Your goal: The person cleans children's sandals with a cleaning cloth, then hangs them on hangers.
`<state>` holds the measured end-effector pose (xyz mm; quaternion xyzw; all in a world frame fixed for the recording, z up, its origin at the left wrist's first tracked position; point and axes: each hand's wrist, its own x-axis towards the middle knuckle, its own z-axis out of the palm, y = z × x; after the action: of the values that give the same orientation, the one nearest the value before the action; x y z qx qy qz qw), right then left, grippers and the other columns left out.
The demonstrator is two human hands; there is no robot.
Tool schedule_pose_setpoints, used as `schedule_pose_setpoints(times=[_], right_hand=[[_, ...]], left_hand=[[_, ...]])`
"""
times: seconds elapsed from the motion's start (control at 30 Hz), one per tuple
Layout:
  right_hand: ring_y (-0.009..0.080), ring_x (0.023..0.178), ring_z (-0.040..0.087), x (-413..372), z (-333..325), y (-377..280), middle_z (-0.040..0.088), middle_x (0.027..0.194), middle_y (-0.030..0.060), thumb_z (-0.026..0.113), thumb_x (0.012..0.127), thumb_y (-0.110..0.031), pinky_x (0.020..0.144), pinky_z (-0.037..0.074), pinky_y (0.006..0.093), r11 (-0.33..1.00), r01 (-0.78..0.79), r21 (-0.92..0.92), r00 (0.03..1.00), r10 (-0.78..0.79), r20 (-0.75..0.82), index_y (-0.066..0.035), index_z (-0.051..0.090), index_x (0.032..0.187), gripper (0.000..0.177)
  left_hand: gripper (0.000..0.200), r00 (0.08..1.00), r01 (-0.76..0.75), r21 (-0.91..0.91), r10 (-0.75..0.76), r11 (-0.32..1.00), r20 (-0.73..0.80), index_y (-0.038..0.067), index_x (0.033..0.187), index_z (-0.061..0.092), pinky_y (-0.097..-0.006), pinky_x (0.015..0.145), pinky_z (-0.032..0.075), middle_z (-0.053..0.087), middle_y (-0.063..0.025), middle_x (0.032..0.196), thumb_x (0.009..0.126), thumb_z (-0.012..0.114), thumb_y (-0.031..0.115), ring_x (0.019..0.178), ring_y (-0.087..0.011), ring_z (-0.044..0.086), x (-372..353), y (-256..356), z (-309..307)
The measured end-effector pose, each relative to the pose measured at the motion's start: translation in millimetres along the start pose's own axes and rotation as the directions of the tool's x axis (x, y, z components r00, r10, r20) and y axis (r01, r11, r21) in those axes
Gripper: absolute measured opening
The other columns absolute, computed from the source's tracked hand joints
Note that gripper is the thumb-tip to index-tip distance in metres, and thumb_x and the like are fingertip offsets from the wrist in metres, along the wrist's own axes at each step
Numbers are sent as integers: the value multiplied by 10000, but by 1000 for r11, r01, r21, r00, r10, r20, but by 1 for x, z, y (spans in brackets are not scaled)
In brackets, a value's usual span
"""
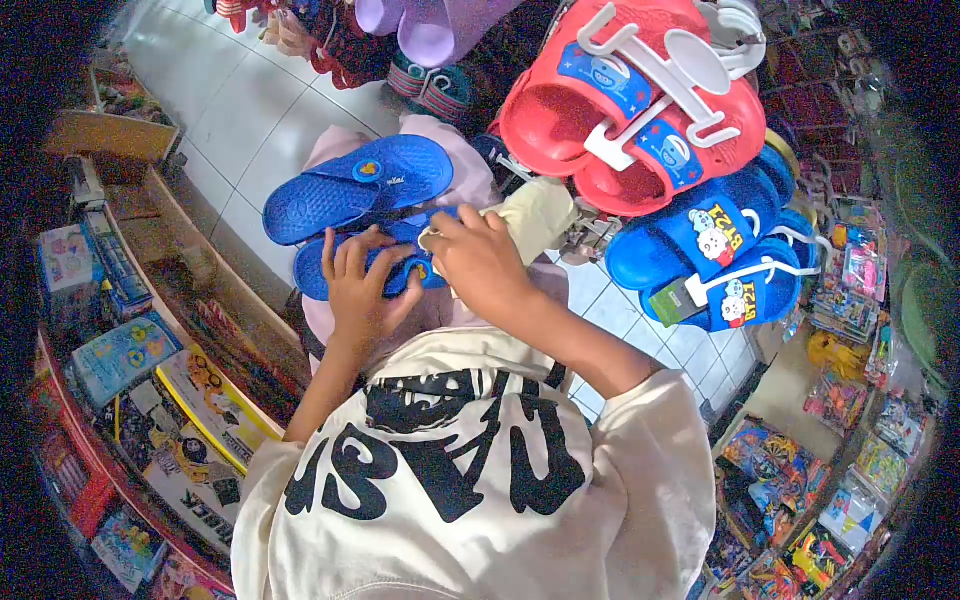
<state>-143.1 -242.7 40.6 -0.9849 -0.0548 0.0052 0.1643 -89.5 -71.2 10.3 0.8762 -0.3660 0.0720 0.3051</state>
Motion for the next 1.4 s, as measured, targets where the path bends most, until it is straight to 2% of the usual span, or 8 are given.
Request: schedule_pose_setpoints(times=[0.13,0.3,0.43,0.67,0.9,1.07,1.23,1.4], right_hand=[[221,980,512,-4,-3,8,597,1018,34,629,751,-136,823,399,390,989,-144,39,985,147,-93,-117,684,958,215],[259,994,502,-8,-16,-4,566,1146,55,607,755,-98,846,391,399,985,-4,175,983,35,-177,-99,625,1117,362],[239,1083,480,-7,13,-9,543,1204,25,631,779,-230,886,366,414,994,47,-103,994,-56,-96,-68,586,1161,418],[251,1338,316,-15,17,12,464,1362,29,587,830,-392,1033,255,556,980,173,-94,985,-173,3,-118,513,1291,542],[204,1323,358,-30,14,27,441,1406,3,575,870,-255,1054,299,420,970,231,-79,972,-226,66,-162,497,1321,467],[211,1274,420,-25,6,25,456,1399,4,562,870,-164,1018,323,383,976,197,88,979,-190,-78,-144,506,1320,454],[216,1226,456,-22,11,11,462,1393,35,604,828,-162,981,337,374,965,255,61,934,-230,-275,-87,521,1299,484],[213,1155,498,-16,19,3,542,1292,39,608,809,-154,920,363,364,972,232,25,966,-227,-126,-73,595,1187,388]], left_hand=[[352,998,-16,-14,15,1000,-57,150,1054,661,-516,1077,260,566,-49,1062,712,698,220,1133,-233,512,-2,-4,4],[345,998,-56,38,57,998,-21,131,1072,659,-524,1079,260,563,-45,1157,734,673,200,1176,-232,487,-8,-9,4],[320,996,-79,103,74,992,55,119,1071,661,-552,1084,227,554,-32,1221,765,646,210,1199,-217,471,-5,-9,0],[339,986,-114,251,77,961,149,129,1143,641,-610,1079,163,531,-21,1270,833,606,259,1243,-206,440,-6,-3,-2],[395,982,-174,176,158,969,101,132,1202,602,-565,1092,177,493,-54,1316,838,612,285,1271,-223,410,-16,-13,3],[551,997,-76,169,74,983,18,120,1347,458,-551,1107,140,362,-131,1445,842,606,281,1357,-290,306,-13,-12,3],[576,986,-70,286,23,956,166,138,1398,403,-595,1100,56,288,-121,1496,860,569,258,1394,-287,247,-7,-11,-1],[513,989,-84,295,42,952,144,114,1309,492,-610,1092,36,283,-132,1498,833,591,277,1394,-298,245,-6,-10,1]])
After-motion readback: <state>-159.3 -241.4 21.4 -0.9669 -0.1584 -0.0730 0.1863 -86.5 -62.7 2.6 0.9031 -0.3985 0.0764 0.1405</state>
